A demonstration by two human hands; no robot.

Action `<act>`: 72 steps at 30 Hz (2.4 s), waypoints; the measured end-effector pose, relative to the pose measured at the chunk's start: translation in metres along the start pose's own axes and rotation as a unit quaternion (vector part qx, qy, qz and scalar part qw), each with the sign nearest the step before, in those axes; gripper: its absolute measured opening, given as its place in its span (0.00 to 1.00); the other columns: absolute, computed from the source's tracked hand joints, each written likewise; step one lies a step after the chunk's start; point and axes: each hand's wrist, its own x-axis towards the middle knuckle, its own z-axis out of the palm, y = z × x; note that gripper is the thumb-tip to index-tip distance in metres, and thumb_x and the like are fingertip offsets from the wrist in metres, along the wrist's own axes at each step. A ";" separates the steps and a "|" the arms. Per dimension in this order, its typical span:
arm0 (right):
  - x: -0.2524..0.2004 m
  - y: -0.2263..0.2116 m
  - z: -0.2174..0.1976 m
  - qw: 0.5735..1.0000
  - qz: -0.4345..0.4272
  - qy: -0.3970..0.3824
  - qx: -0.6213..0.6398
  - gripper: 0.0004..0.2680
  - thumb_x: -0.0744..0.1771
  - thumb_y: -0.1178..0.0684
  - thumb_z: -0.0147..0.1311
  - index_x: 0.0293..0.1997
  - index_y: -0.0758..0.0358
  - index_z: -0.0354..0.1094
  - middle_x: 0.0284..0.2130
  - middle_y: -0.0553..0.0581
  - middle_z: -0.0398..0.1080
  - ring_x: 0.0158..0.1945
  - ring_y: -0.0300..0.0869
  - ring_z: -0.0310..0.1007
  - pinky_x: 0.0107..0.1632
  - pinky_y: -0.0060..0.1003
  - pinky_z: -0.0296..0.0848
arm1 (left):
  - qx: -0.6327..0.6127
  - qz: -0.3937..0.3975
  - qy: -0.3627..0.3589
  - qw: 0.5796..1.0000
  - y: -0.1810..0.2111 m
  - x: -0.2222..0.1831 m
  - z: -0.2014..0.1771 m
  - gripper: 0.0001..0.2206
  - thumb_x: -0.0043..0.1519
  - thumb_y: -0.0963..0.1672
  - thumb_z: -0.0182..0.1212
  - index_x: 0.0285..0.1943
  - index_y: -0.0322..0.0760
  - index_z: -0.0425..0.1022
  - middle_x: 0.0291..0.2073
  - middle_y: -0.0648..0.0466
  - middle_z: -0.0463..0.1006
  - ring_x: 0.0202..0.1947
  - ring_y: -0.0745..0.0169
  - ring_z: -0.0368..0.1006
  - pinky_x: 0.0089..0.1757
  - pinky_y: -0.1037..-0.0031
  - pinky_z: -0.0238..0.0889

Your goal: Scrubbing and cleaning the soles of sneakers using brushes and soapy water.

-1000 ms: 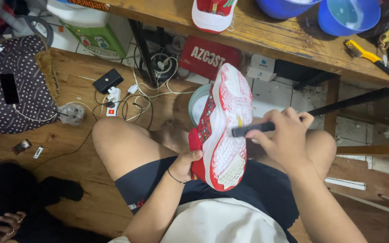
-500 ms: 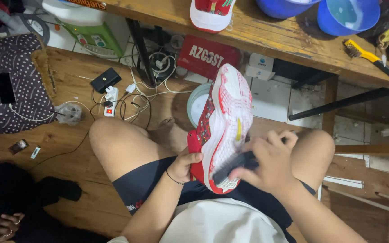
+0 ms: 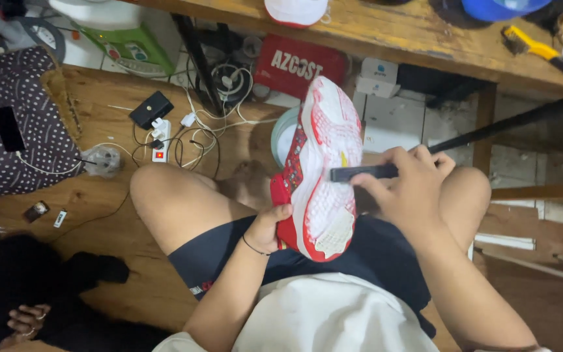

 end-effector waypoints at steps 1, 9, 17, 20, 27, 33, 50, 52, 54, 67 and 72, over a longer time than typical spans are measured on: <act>-0.007 -0.009 -0.002 1.000 0.007 -0.002 0.001 0.28 0.70 0.19 0.64 0.47 0.60 0.77 0.34 0.61 0.79 0.42 0.55 0.72 0.68 0.66 0.52 | 0.001 -0.006 0.004 1.000 -0.005 0.001 -0.009 0.18 0.65 0.44 0.77 0.64 0.39 0.83 0.49 0.44 0.91 0.52 0.51 0.89 0.56 0.55 0.80; -0.005 0.031 0.018 0.997 0.015 -0.025 0.069 0.27 0.68 0.19 0.69 0.48 0.57 0.74 0.36 0.60 0.79 0.44 0.53 0.72 0.68 0.62 0.53 | -0.005 -0.006 -0.054 0.999 0.012 0.001 0.021 0.23 0.65 0.47 0.81 0.69 0.41 0.83 0.59 0.40 0.90 0.63 0.44 0.85 0.64 0.47 0.76; -0.027 0.033 0.037 0.996 0.038 -0.034 0.073 0.28 0.64 0.14 0.68 0.46 0.49 0.76 0.37 0.54 0.78 0.46 0.50 0.78 0.68 0.57 0.60 | -0.012 -0.022 -0.009 1.000 -0.003 0.008 -0.043 0.20 0.70 0.44 0.69 0.70 0.35 0.79 0.60 0.31 0.87 0.60 0.31 0.85 0.63 0.37 0.76; -0.025 0.020 0.031 0.995 0.064 -0.044 0.066 0.27 0.65 0.18 0.72 0.46 0.54 0.75 0.37 0.58 0.77 0.46 0.53 0.78 0.70 0.58 0.58 | -0.011 -0.019 0.021 1.000 0.001 0.004 -0.040 0.18 0.70 0.43 0.69 0.69 0.35 0.80 0.58 0.31 0.88 0.59 0.31 0.86 0.62 0.38 0.77; -0.024 0.067 0.070 0.986 0.108 -0.023 0.127 0.24 0.66 0.27 0.78 0.48 0.56 0.74 0.39 0.61 0.75 0.46 0.58 0.78 0.72 0.56 0.55 | -0.029 -0.075 0.118 0.990 0.005 -0.001 -0.047 0.21 0.69 0.49 0.71 0.68 0.37 0.83 0.59 0.32 0.88 0.60 0.34 0.86 0.63 0.40 0.76; -0.014 0.020 0.041 0.973 0.089 -0.063 0.205 0.24 0.60 0.23 0.80 0.44 0.49 0.79 0.39 0.54 0.76 0.44 0.53 0.81 0.65 0.51 0.69 | -0.086 -0.103 0.196 0.971 -0.003 -0.001 -0.050 0.28 0.68 0.54 0.70 0.70 0.30 0.83 0.61 0.29 0.86 0.63 0.25 0.83 0.66 0.36 0.73; 0.035 0.087 0.045 0.973 -0.078 -0.136 0.168 0.29 0.55 0.16 0.75 0.38 0.51 0.77 0.32 0.56 0.76 0.42 0.51 0.75 0.72 0.60 0.51 | -0.024 -0.175 0.181 0.968 0.001 -0.013 -0.050 0.25 0.67 0.52 0.73 0.66 0.30 0.84 0.57 0.31 0.88 0.57 0.31 0.87 0.62 0.39 0.77; 0.049 0.083 0.030 0.981 -0.072 -0.130 0.123 0.28 0.58 0.19 0.77 0.42 0.55 0.77 0.34 0.61 0.75 0.44 0.55 0.76 0.73 0.61 0.51 | -0.026 -0.180 0.187 0.965 0.001 -0.011 -0.047 0.25 0.66 0.51 0.73 0.65 0.30 0.84 0.56 0.31 0.89 0.56 0.32 0.87 0.61 0.41 0.78; 0.062 0.030 0.003 0.952 -0.121 -0.196 0.202 0.27 0.52 0.21 0.80 0.35 0.53 0.80 0.30 0.60 0.83 0.41 0.58 0.83 0.72 0.63 0.56 | -0.034 -0.173 0.186 0.967 -0.001 -0.006 -0.054 0.25 0.67 0.52 0.73 0.65 0.29 0.84 0.55 0.30 0.89 0.55 0.31 0.88 0.60 0.40 0.78; 0.072 0.079 0.033 0.966 -0.099 -0.198 0.134 0.27 0.57 0.19 0.77 0.38 0.50 0.76 0.27 0.53 0.74 0.40 0.51 0.74 0.69 0.55 0.51 | -0.040 -0.189 0.209 0.959 0.002 -0.007 -0.047 0.24 0.65 0.51 0.75 0.63 0.27 0.85 0.55 0.29 0.89 0.54 0.29 0.88 0.59 0.40 0.79; 0.058 0.051 0.045 0.930 -0.129 -0.263 0.221 0.27 0.53 0.20 0.80 0.37 0.49 0.79 0.29 0.53 0.81 0.41 0.52 0.80 0.72 0.58 0.53 | -0.029 -0.169 0.205 0.964 -0.001 -0.008 -0.053 0.21 0.66 0.49 0.74 0.62 0.29 0.85 0.54 0.30 0.89 0.54 0.31 0.88 0.60 0.41 0.78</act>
